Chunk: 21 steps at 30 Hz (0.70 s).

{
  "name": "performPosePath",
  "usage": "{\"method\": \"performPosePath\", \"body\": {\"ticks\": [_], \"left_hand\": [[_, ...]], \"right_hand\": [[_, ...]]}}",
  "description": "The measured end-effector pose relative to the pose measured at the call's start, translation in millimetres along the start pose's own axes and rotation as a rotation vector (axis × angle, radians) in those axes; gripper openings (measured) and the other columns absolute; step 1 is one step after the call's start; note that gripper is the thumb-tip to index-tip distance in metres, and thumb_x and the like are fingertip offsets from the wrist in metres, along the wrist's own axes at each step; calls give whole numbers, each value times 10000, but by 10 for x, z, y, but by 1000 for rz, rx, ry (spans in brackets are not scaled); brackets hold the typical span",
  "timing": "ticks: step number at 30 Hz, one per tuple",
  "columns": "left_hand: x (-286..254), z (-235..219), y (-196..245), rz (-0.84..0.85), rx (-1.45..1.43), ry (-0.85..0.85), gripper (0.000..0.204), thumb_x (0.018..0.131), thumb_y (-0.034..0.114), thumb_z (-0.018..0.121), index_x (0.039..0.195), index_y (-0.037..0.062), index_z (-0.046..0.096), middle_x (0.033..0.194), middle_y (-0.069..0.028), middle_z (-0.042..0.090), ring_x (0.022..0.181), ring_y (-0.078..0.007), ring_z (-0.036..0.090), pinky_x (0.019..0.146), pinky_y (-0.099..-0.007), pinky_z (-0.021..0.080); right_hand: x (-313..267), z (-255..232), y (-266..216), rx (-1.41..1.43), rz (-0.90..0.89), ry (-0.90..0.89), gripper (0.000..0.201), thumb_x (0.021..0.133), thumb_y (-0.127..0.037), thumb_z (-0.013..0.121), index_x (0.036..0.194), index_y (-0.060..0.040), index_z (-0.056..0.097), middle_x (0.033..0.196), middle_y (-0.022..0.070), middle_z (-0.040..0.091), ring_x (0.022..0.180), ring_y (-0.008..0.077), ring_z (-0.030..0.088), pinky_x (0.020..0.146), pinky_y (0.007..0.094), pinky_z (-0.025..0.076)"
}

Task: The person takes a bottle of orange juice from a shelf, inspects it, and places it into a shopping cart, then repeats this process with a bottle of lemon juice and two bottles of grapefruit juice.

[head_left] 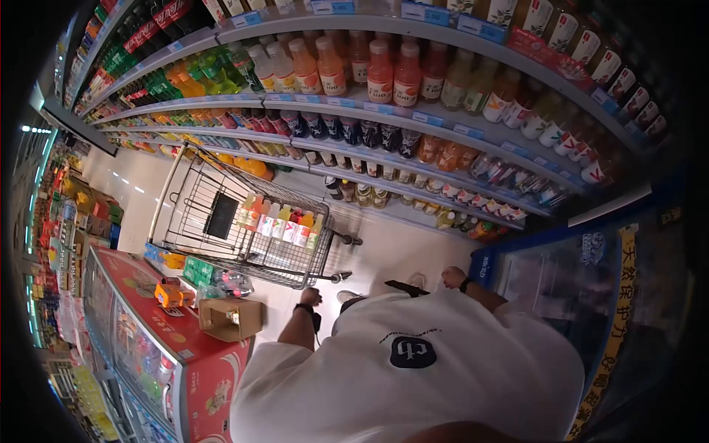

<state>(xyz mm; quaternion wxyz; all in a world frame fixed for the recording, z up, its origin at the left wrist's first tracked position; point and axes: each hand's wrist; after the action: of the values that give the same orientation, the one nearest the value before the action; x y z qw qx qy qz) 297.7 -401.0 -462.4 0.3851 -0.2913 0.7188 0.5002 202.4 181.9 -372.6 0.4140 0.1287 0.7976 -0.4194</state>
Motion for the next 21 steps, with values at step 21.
{"method": "performPosePath", "body": {"ticks": [21], "left_hand": [[-1827, 426, 4883, 935, -1, 303, 245, 954, 174, 555, 1084, -30, 594, 908, -75, 665, 787, -127, 630, 683, -252, 495]], "right_hand": [[184, -1369, -670, -142, -631, 524, 203, 878, -158, 578, 1014, -10, 604, 878, 86, 639, 732, 190, 609, 662, 335, 489]]}}
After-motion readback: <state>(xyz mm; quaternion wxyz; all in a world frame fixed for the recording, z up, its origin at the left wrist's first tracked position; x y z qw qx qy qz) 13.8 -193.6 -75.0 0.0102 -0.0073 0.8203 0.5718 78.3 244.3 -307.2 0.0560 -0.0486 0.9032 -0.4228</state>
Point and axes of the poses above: each hand's wrist, its own x-axis towards the middle knuckle, its own z-axis out of the palm, y = z × x
